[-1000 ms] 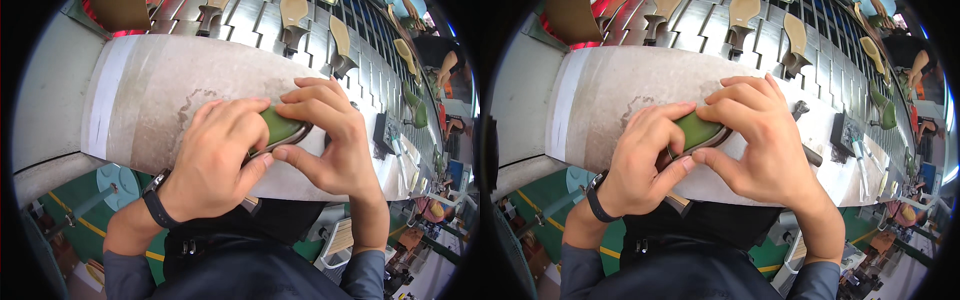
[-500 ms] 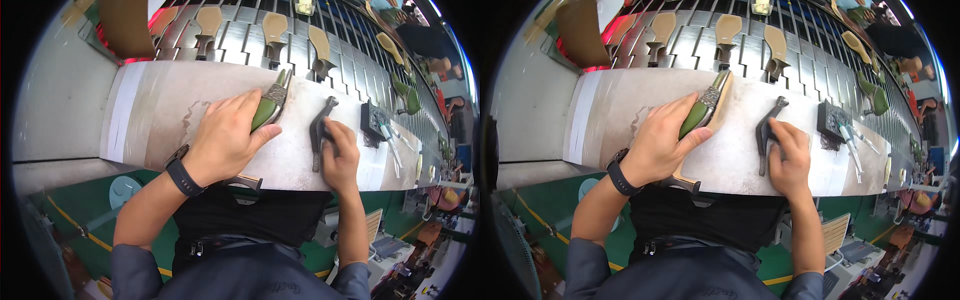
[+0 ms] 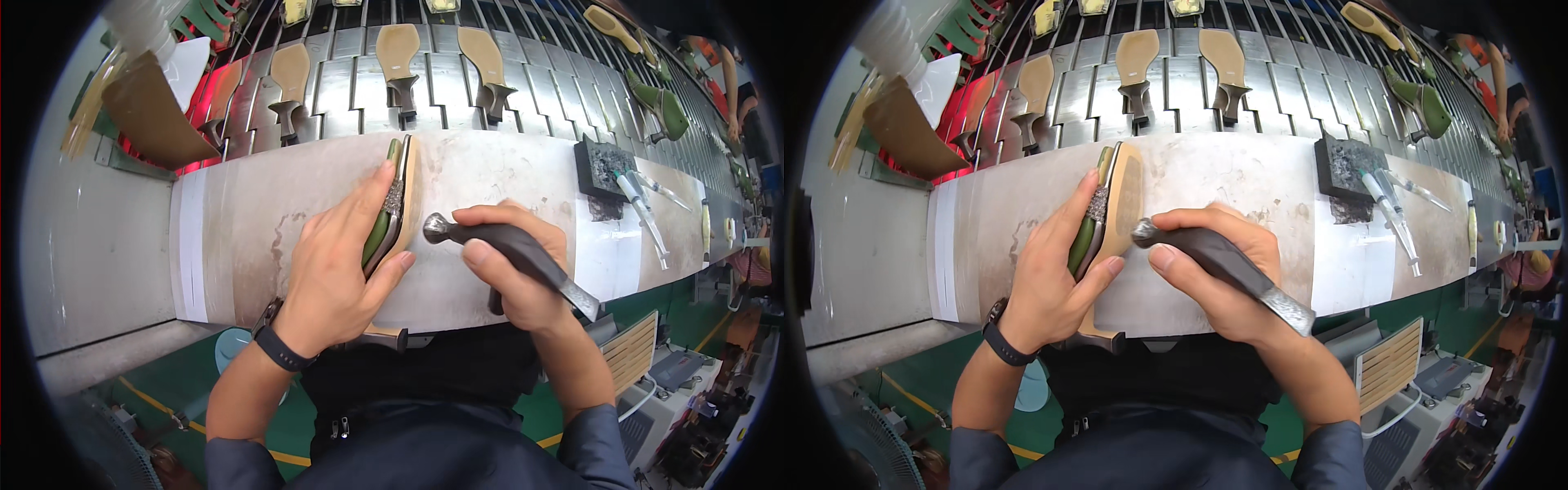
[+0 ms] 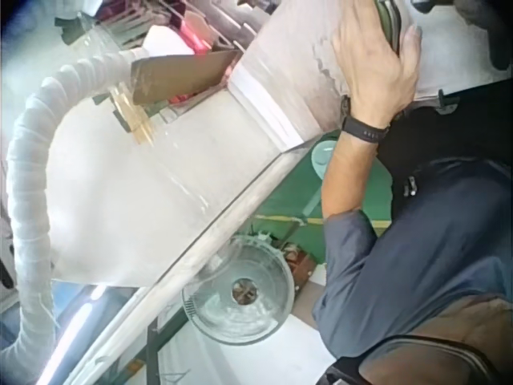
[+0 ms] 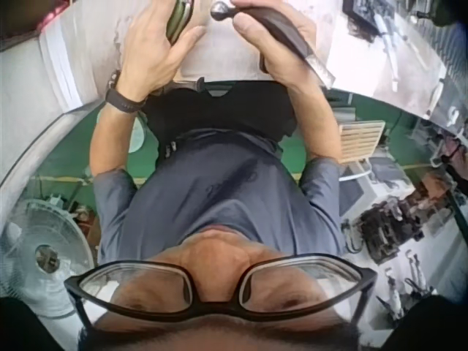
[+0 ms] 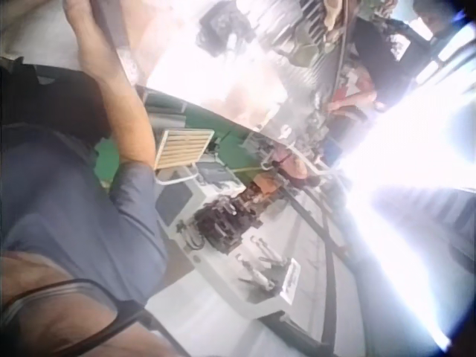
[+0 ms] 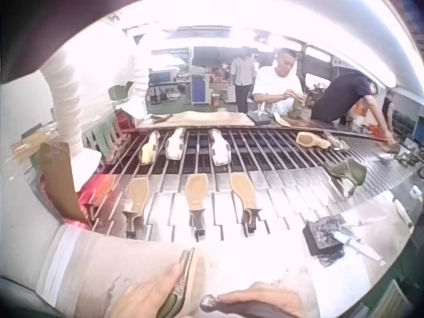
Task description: The person attaches outsoles to high-heeled shoe uppers mounted on lasts by hand and secures the edges using a hammer.
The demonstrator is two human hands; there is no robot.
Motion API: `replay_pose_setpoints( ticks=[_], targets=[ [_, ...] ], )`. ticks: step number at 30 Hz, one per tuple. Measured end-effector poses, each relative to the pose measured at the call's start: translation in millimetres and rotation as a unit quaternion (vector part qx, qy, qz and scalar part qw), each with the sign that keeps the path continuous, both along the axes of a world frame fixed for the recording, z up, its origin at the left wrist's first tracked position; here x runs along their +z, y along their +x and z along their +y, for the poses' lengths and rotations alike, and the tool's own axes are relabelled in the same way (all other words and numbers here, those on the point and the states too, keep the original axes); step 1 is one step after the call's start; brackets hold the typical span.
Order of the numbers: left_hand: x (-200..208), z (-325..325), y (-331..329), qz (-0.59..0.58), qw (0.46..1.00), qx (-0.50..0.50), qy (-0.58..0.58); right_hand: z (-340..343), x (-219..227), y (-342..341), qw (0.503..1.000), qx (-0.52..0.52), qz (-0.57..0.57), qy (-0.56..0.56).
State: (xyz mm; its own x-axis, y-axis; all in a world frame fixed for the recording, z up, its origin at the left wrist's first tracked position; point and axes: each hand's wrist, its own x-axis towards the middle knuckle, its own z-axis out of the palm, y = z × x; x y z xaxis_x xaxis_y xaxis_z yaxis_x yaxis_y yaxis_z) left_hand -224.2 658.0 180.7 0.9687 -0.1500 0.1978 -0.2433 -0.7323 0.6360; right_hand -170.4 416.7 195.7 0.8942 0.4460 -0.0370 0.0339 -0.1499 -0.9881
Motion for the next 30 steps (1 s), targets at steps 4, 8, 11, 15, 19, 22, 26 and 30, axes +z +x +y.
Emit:
replay_pose_setpoints(
  ticks=[4, 8, 11, 15, 19, 22, 26, 30],
  targets=[
    [1, 1, 3, 0.020, 0.999, -0.011, -0.025, 12, -8, 5, 0.965, -0.059, 0.130, 0.219],
    [1, 4, 4, 0.015, 0.999, -0.014, -0.032, 16, 3, 25, 0.979, -0.030, 0.105, 0.170],
    [1, 6, 3, 0.008, 1.000, -0.005, -0.020, 30, 25, 44, 0.990, 0.001, 0.098, 0.103],
    [2, 7, 3, 0.029, 1.000, 0.005, -0.010, 38, 31, 57, 0.995, 0.084, 0.052, -0.003],
    [-1, 11, 3, 0.003, 1.000, -0.004, -0.003, 28, 19, 47, 0.987, 0.142, -0.076, 0.009],
    [-2, 14, 2, 0.013, 1.000, -0.004, -0.004, 32, 13, 40, 0.994, 0.099, 0.014, 0.047],
    [-1, 17, 2, 0.032, 0.999, -0.010, -0.015, 41, 23, 55, 0.994, 0.066, 0.072, 0.055],
    [-2, 21, 2, 0.024, 1.000, -0.009, -0.012, 55, 33, 71, 0.991, 0.098, 0.083, -0.049]
  ],
)
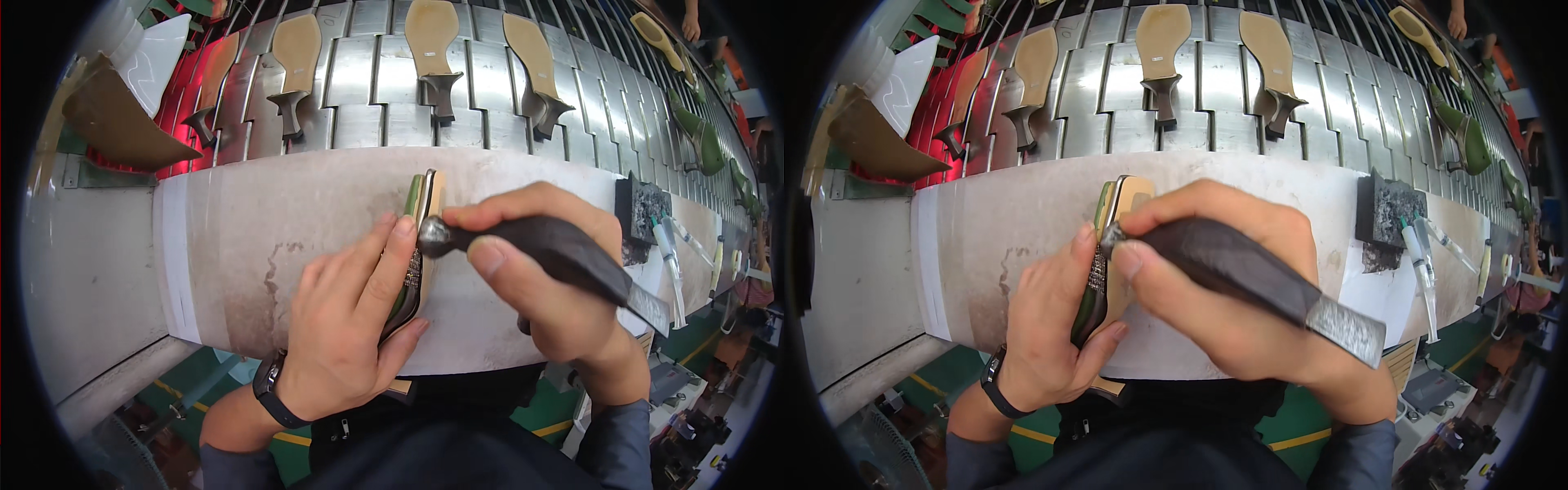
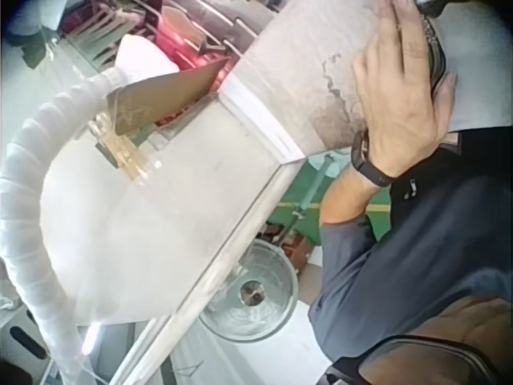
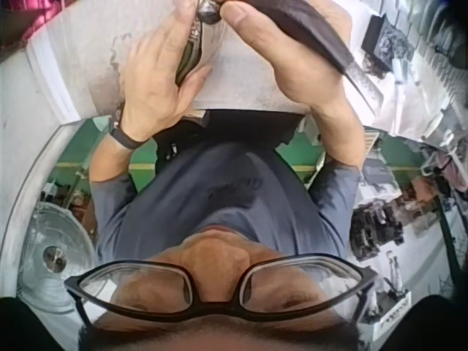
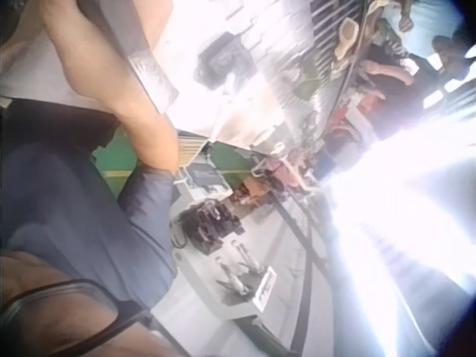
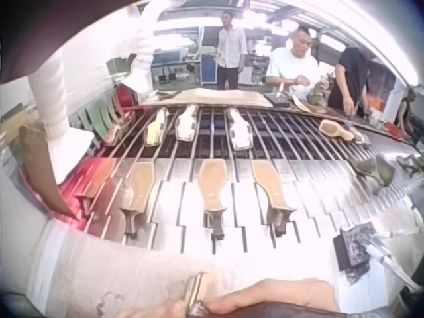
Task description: The person attaches outsoles to high-heeled shoe uppers mounted on lasts by hand and secures the edges using a hammer.
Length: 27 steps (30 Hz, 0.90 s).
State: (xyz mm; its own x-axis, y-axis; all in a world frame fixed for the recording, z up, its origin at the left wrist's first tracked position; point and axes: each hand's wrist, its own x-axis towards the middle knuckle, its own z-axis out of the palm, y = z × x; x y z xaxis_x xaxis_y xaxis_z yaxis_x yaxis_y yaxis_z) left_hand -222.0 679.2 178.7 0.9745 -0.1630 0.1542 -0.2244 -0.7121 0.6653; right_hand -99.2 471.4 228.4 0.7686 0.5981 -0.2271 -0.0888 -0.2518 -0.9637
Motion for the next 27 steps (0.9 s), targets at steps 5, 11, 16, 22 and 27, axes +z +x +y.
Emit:
replay_pose_setpoints(
  ticks=[5, 11, 16, 22, 27],
  targets=[
    [3, -1, 0, -0.011, 1.000, -0.013, 0.019, 17, -24, 38, 0.991, -0.104, -0.051, 0.072],
    [-1, 1, -2, -0.011, 1.000, -0.001, 0.002, 7, -22, 23, 0.994, -0.025, -0.067, 0.088],
    [-6, 2, -6, -0.017, 1.000, 0.019, -0.013, -3, 0, -19, 0.981, 0.078, -0.175, 0.020],
    [-3, 6, -7, -0.004, 1.000, 0.015, 0.000, 1, -14, -57, 0.942, 0.075, -0.325, 0.016],
    [-10, 6, -8, -0.028, 0.999, 0.020, -0.029, 13, -38, -108, 0.924, -0.021, -0.381, 0.015]
  ],
)
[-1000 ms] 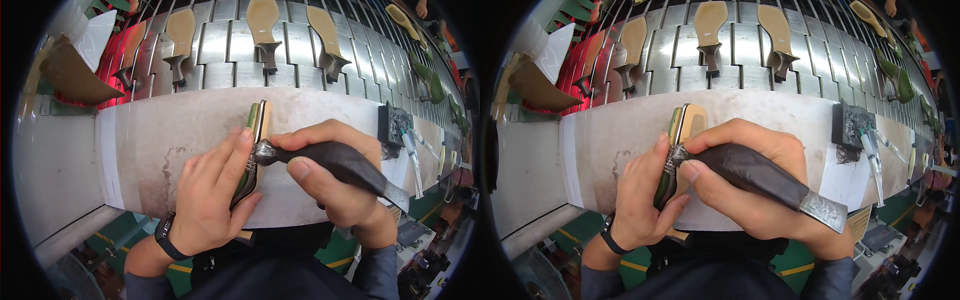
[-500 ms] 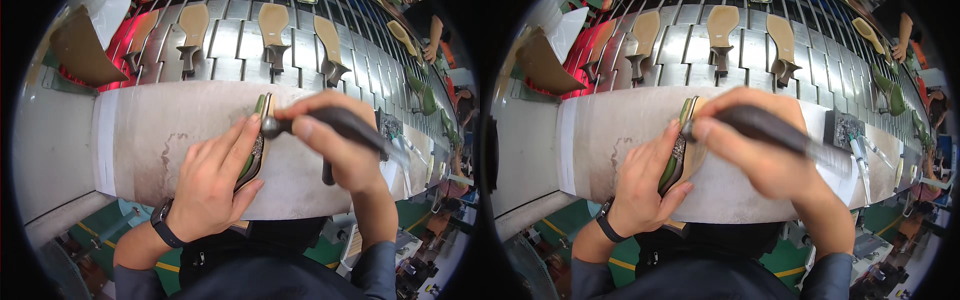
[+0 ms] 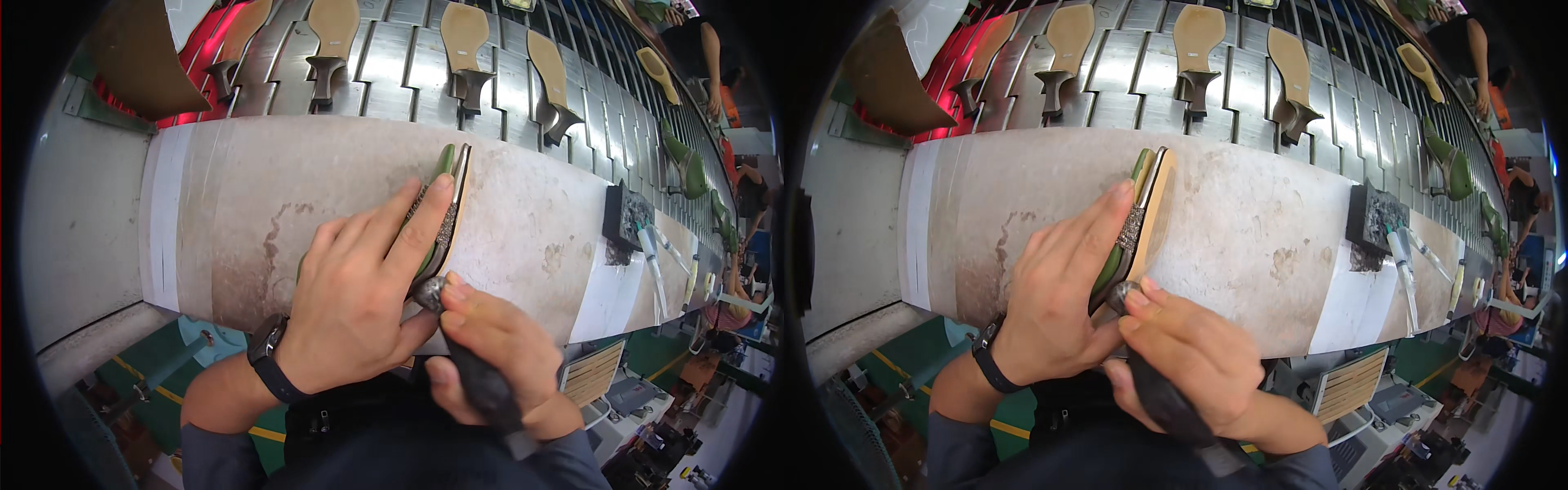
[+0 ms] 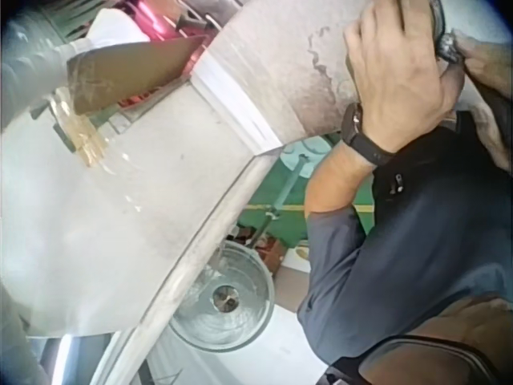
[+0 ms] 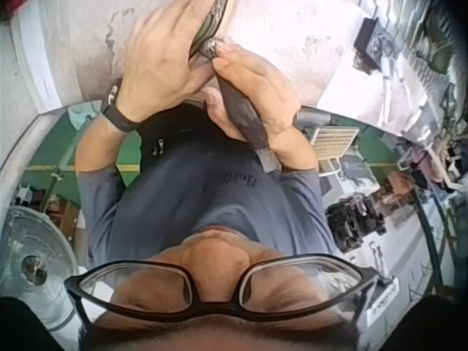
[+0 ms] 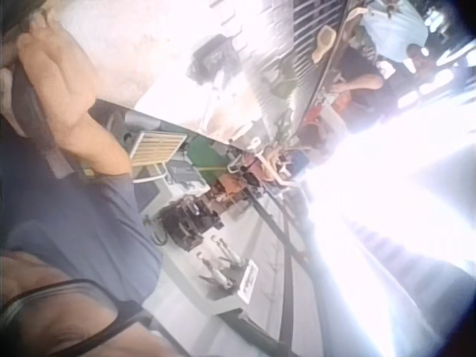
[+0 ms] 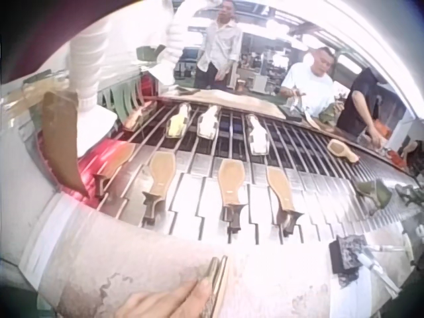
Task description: The person attaches outsoles to high-heeled shoe uppers mounted on lasts by hand and secures the edges using a hammer.
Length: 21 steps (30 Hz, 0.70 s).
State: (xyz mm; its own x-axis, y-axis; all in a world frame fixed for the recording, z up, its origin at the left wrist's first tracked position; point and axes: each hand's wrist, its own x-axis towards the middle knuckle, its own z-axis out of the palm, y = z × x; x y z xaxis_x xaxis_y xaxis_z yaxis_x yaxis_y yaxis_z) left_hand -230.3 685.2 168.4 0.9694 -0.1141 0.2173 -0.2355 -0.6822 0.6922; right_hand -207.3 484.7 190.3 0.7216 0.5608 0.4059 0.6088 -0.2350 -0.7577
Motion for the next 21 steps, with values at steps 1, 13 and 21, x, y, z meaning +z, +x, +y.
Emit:
replay_pose_setpoints(
  ticks=[1, 13, 21],
  targets=[
    [-2, 0, -1, -0.013, 1.000, 0.003, 0.007, 7, -5, -11, 0.999, -0.027, -0.031, -0.002],
    [-16, 42, -20, 0.004, 0.996, -0.012, -0.084, 7, -8, -11, 0.999, -0.014, -0.048, 0.016],
    [-21, 43, -22, -0.018, 0.998, 0.000, -0.063, 15, -18, -33, 0.997, 0.054, 0.061, 0.013]
  ],
)
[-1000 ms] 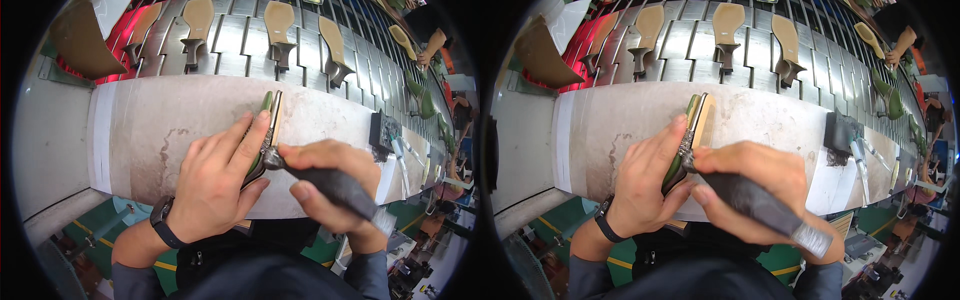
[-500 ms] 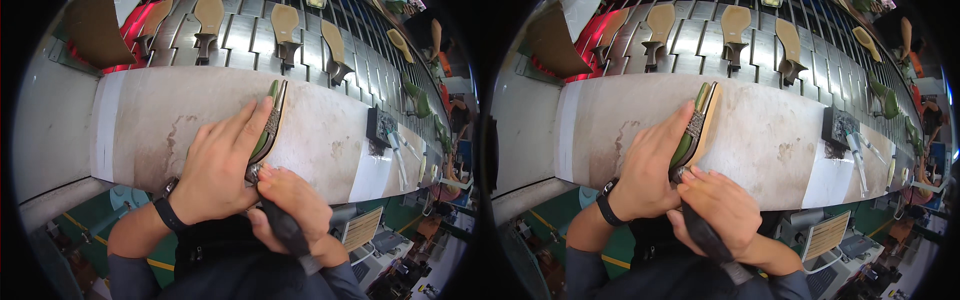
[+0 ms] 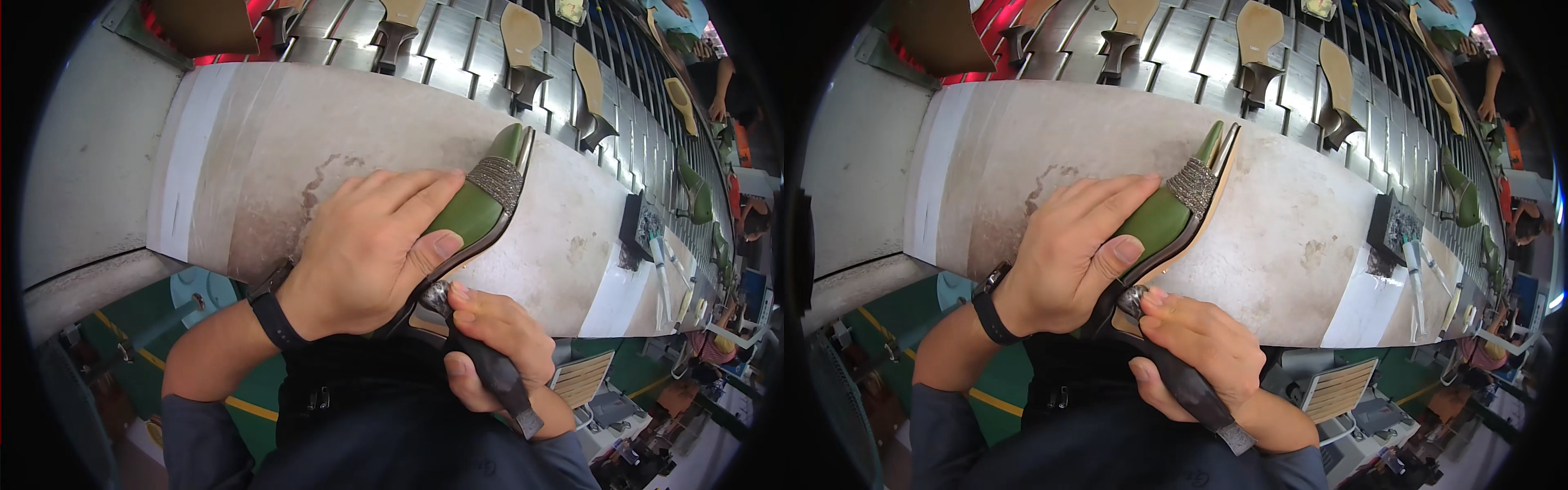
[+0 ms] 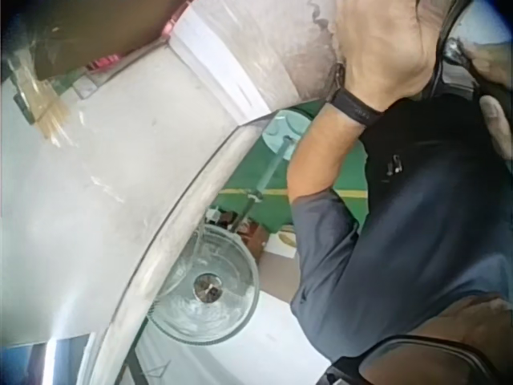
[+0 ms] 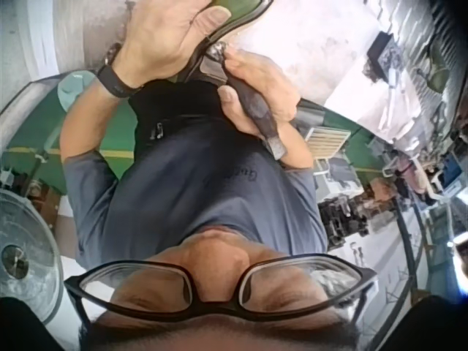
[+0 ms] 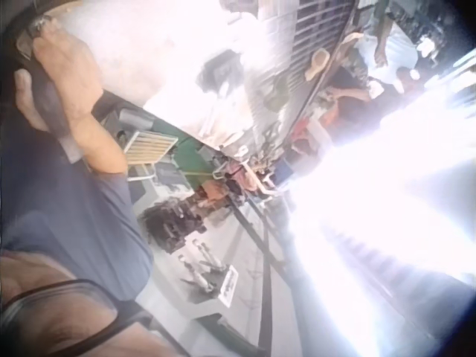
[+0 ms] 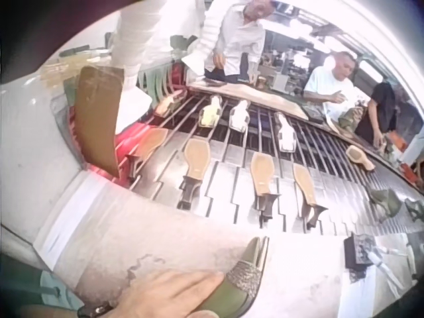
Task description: The person attaches outsoles to high-heeled shoe uppers mounted on lasts by hand and secures the edges using a hammer.
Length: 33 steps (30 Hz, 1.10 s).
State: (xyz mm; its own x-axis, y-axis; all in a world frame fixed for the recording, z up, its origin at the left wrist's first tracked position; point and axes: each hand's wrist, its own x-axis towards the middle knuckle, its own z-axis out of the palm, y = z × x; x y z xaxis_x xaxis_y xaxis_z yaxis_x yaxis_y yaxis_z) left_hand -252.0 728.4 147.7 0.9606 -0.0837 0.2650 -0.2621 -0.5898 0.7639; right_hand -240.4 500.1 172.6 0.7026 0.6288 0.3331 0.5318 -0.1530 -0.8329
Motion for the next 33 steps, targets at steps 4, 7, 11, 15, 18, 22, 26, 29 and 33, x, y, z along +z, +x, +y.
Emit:
replay_pose_setpoints(
  ticks=[4, 7, 11, 15, 18, 22, 26, 29, 33],
  targets=[
    [1, -1, -1, 0.000, 1.000, 0.004, 0.009, 2, 4, 10, 1.000, 0.031, -0.006, 0.001],
    [-2, -1, -3, -0.012, 1.000, 0.008, 0.016, 7, 7, 14, 0.999, 0.046, -0.015, -0.012],
    [-3, -2, -5, -0.027, 0.999, 0.011, 0.021, 6, 7, 7, 0.999, 0.031, -0.015, -0.027],
    [-5, -1, -6, -0.027, 1.000, 0.008, 0.000, 11, 3, 2, 0.998, 0.012, -0.067, -0.001],
    [-1, -1, -3, -0.028, 0.999, 0.013, 0.040, 12, -6, -2, 0.994, -0.008, -0.106, 0.027],
    [24, -17, 12, 0.073, 0.988, 0.043, 0.131, -18, 3, 17, 0.963, -0.050, 0.263, 0.014],
    [39, -10, 30, 0.169, 0.985, 0.028, -0.003, -53, -17, 41, 0.944, -0.166, 0.277, 0.058],
    [52, -4, 15, -0.092, 0.992, 0.089, 0.015, -67, -24, 42, 0.926, -0.220, 0.284, 0.118],
    [105, -17, 3, -0.178, 0.967, -0.041, -0.176, -60, -12, 36, 0.918, -0.205, 0.312, 0.133]
  ],
)
